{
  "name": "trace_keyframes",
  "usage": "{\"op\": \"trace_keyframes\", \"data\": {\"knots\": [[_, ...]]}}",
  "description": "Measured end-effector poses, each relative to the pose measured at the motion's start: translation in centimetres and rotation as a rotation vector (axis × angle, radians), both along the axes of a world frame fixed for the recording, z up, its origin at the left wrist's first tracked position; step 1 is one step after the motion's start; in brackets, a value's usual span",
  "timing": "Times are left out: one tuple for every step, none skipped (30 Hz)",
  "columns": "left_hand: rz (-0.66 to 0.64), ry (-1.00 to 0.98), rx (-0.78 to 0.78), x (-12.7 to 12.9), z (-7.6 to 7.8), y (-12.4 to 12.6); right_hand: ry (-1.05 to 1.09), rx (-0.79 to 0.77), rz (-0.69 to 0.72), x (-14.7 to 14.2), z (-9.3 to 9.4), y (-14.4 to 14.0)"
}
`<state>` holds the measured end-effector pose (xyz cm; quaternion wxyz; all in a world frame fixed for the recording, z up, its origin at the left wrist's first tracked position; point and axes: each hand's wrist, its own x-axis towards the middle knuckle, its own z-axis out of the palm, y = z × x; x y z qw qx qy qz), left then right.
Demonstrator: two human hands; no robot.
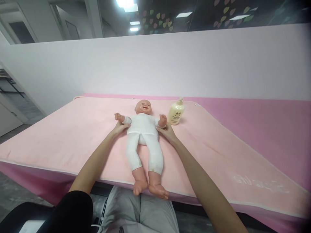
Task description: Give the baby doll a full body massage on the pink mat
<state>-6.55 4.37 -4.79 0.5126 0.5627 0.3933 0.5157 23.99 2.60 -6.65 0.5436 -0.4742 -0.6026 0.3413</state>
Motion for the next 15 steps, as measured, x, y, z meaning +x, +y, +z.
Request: {"op": "trace_keyframes", "data": {"knots": [[-0.043, -0.046, -0.012, -0.1, 0.1, -0.4, 0.008, 0.018, -0.038, -0.1, 0.1, -0.2], [-0.071, -0.098, -0.023, -0.2, 0.2, -0.7, 0.021, 0.035, -0.077, -0.2, 0.2, -0.4], [-0.076, -0.149, -0.034, -0.3, 0.3, -0.9, 0.048, 0.049, -0.117, -0.3, 0.3, -0.5], [-0.058, -0.195, -0.045, -0.5, 0.4, -1.0, 0.096, 0.057, -0.155, -0.4, 0.4, -0.6], [-0.020, -0.238, -0.057, -0.7, 0.5, -1.1, 0.166, 0.057, -0.192, -0.4, 0.5, -0.6], [0.031, -0.275, -0.065, -0.9, 0.6, -1.0, 0.255, 0.053, -0.236, -0.5, 0.6, -0.6], [0.094, -0.309, -0.070, -1.1, 0.7, -0.9, 0.353, 0.047, -0.283, -0.5, 0.7, -0.5], [0.173, -0.344, -0.067, -1.4, 0.7, -0.7, 0.454, 0.042, -0.329, -0.4, 0.8, -0.4], [0.267, -0.382, -0.062, -1.8, 0.8, -0.5, 0.552, 0.037, -0.371, -0.2, 1.0, -0.3], [0.370, -0.422, -0.057, -2.2, 0.9, -0.2, 0.641, 0.033, -0.409, 0.0, 1.1, -0.2], [0.480, -0.454, -0.052, -2.7, 0.9, 0.0, 0.725, 0.027, -0.441, 0.3, 1.2, 0.0], [0.592, -0.468, -0.049, -3.2, 0.9, 0.2, 0.799, 0.013, -0.467, 0.7, 1.3, 0.1], [0.694, -0.458, -0.050, -3.7, 0.9, 0.4, 0.860, -0.012, -0.488, 1.1, 1.4, 0.3], [0.775, -0.423, -0.055, -4.2, 0.9, 0.5, 0.910, -0.047, -0.509, 1.5, 1.4, 0.4], [0.832, -0.366, -0.063, -4.7, 0.8, 0.6, 0.949, -0.086, -0.534, 1.9, 1.4, 0.6]]}}
